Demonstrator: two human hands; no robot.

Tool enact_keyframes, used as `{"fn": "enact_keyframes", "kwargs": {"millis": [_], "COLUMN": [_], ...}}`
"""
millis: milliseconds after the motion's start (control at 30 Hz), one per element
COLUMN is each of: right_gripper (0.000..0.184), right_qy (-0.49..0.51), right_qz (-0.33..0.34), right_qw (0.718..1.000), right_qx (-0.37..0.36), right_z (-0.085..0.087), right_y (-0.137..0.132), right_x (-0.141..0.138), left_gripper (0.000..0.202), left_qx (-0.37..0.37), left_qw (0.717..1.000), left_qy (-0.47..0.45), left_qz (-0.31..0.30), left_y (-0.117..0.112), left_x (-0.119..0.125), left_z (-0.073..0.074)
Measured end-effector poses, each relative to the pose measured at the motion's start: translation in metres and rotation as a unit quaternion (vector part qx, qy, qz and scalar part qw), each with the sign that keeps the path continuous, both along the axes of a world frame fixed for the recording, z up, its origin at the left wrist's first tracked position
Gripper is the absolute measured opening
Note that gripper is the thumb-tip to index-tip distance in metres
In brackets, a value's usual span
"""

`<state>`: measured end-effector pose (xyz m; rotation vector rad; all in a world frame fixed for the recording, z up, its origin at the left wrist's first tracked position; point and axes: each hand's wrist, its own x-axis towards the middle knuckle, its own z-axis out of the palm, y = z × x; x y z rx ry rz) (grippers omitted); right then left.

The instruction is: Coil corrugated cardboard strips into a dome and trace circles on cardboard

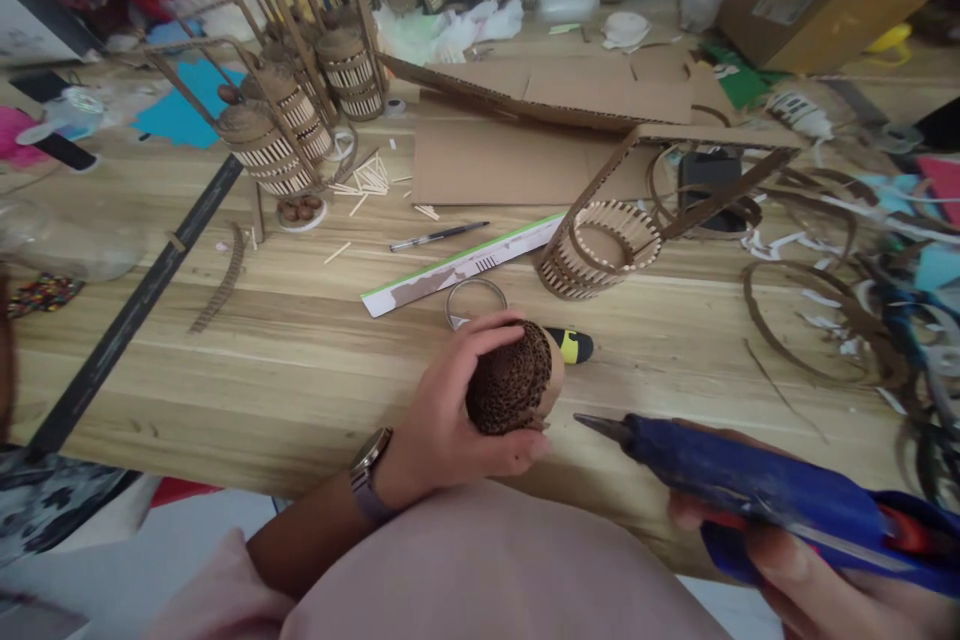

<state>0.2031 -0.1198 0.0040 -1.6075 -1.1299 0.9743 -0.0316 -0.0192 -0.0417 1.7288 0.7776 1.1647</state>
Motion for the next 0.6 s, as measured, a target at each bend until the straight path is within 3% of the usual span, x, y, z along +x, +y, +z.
{"fn": "enact_keyframes", "kwargs": {"millis": [100,233,600], "right_gripper": [0.031,0.041,0.045], "right_qy": [0.063,0.091,0.073], "right_qz": [0.033,0.095,0.094], "right_qw": [0.997,0.991,0.993], "right_qx": [0.012,-0.036,-0.003], "right_z": [0.002,0.001,-0.003], "right_y": [0.010,0.017,0.019], "right_x": [-0.015,-0.019,-0.020], "left_gripper": [0.070,0.068,0.069], "left_qx": [-0.004,-0.016,-0.024], "left_qw": [0.999,0.997,0.998], "left_qy": [-0.026,-0.058,-0.050], "left_qz": [-0.018,-0.040,-0.043], "left_y": [-0.002,-0.002,-0.004], "left_x": [0.001,0.001,0.002], "left_z": [-0.004,-0.008,-0.011]}}
